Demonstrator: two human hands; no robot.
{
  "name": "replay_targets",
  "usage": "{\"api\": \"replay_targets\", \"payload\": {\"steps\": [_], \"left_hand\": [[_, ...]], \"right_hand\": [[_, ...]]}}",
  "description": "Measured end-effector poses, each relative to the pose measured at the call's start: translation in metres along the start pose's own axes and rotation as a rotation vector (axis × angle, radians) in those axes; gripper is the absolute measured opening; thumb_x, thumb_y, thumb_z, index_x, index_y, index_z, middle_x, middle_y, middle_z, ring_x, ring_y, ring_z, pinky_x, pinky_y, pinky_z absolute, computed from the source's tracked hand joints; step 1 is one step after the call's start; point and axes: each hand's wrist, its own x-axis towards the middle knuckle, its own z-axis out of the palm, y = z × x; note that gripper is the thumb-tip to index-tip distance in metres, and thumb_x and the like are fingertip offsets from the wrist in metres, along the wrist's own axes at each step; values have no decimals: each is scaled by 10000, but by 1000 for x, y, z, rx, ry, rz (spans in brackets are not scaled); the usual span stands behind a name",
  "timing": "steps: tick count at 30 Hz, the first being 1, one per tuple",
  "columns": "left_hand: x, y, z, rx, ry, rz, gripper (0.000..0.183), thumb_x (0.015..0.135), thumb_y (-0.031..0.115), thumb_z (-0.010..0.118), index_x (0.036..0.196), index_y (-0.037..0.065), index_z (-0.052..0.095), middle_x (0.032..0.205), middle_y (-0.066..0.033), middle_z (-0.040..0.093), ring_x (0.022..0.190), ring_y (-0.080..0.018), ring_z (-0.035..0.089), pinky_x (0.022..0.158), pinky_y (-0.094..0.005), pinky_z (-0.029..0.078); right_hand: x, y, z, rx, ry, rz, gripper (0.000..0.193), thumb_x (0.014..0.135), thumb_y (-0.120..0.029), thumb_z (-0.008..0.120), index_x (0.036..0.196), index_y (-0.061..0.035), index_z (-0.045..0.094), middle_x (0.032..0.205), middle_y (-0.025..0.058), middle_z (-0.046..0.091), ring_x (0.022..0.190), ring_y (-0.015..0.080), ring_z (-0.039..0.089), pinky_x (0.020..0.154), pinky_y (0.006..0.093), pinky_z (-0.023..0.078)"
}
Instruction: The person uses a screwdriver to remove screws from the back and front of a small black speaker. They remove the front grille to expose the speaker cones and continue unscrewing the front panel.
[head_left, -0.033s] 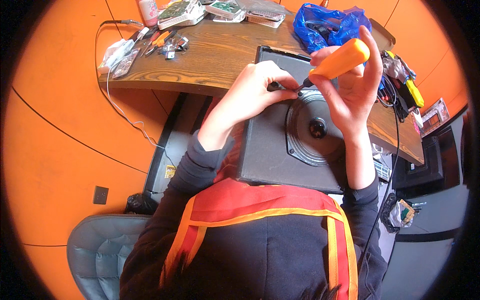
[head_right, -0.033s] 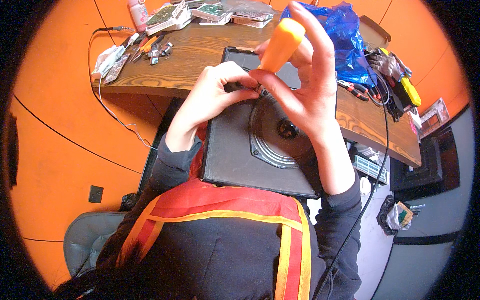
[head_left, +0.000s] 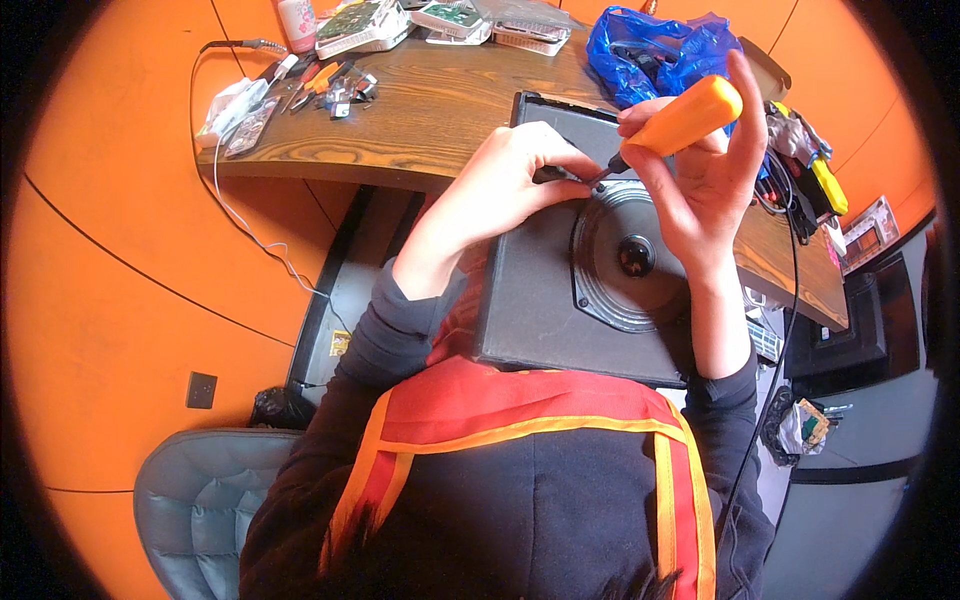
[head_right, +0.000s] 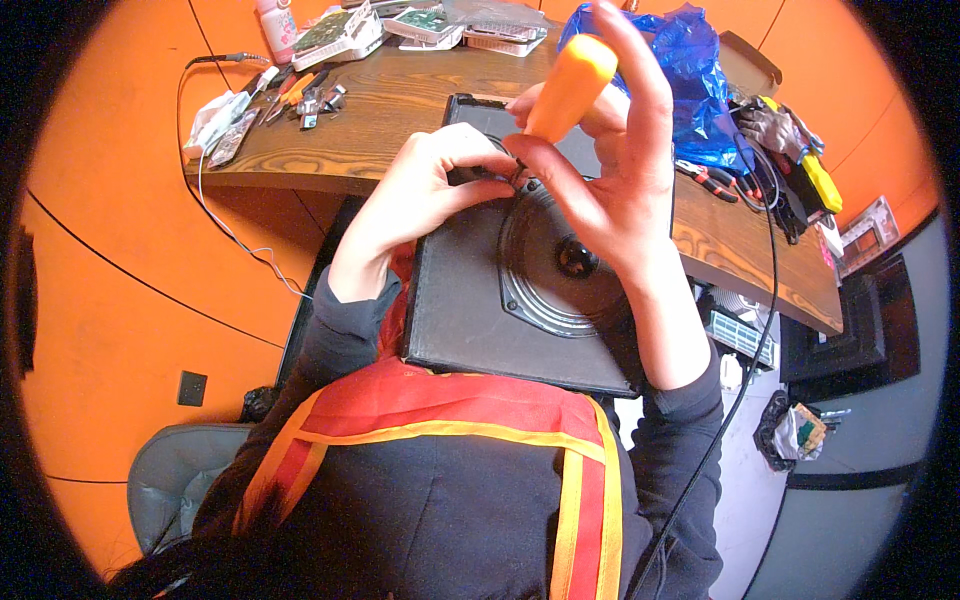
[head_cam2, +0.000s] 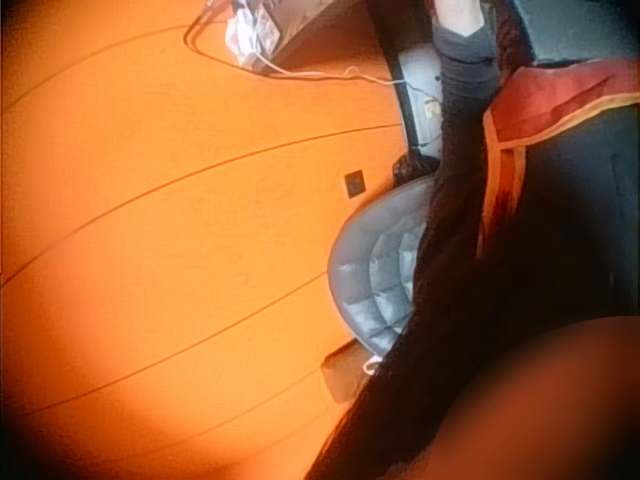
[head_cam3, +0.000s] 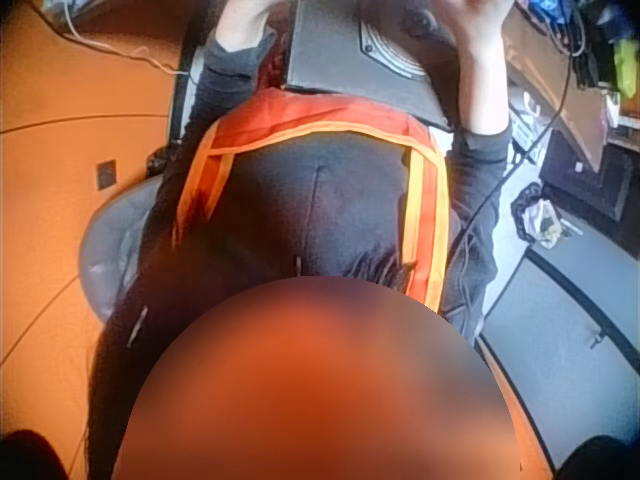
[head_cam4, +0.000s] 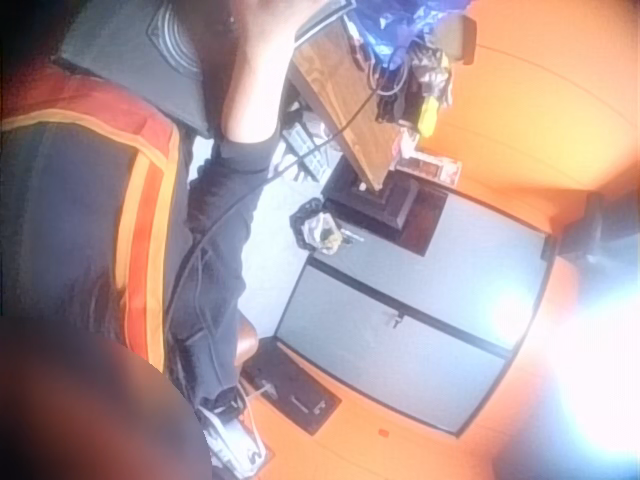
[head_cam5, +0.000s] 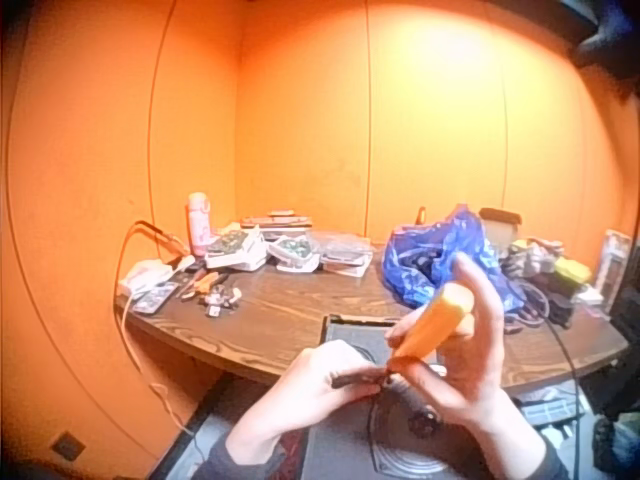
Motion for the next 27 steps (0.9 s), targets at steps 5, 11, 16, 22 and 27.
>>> {"api": "replay_targets", "payload": {"steps": [5,11,16,22,27], "left_hand": [[0,-2,3,-13,27,-13,174,701,74,702,872,46,687,803,-64,660,795,-180,622,735,-296,479],[-2,2,6,28,71,-27,150,707,88,708,850,52,680,811,-86,656,787,-217,619,702,-320,482],[2,-3,8,92,135,174,150,692,112,726,818,60,663,754,-83,648,735,-227,613,663,-326,476],[1,4,9,68,44,-28,170,680,127,732,812,51,657,788,-88,654,714,-246,613,647,-334,479],[0,7,11,64,89,-2,189,672,123,730,832,43,668,789,-104,655,749,-258,611,671,-339,476]], "right_hand": [[-1,1,1,65,14,-10,862,801,119,554,1438,-139,33,1013,217,592,940,268,614,818,365,497],[-3,2,3,52,80,-3,845,811,111,548,1436,-121,29,1074,224,569,946,275,611,829,375,492],[-6,5,2,-24,2,-47,852,799,116,558,1433,-103,32,1097,216,554,945,268,607,846,391,477],[-3,5,-5,-66,-36,-166,898,688,56,701,1409,-67,179,1256,179,435,1022,257,564,845,365,485],[-3,5,-3,-89,-59,-186,913,708,94,676,1425,-75,137,1035,191,584,917,249,613,794,361,505]]}}
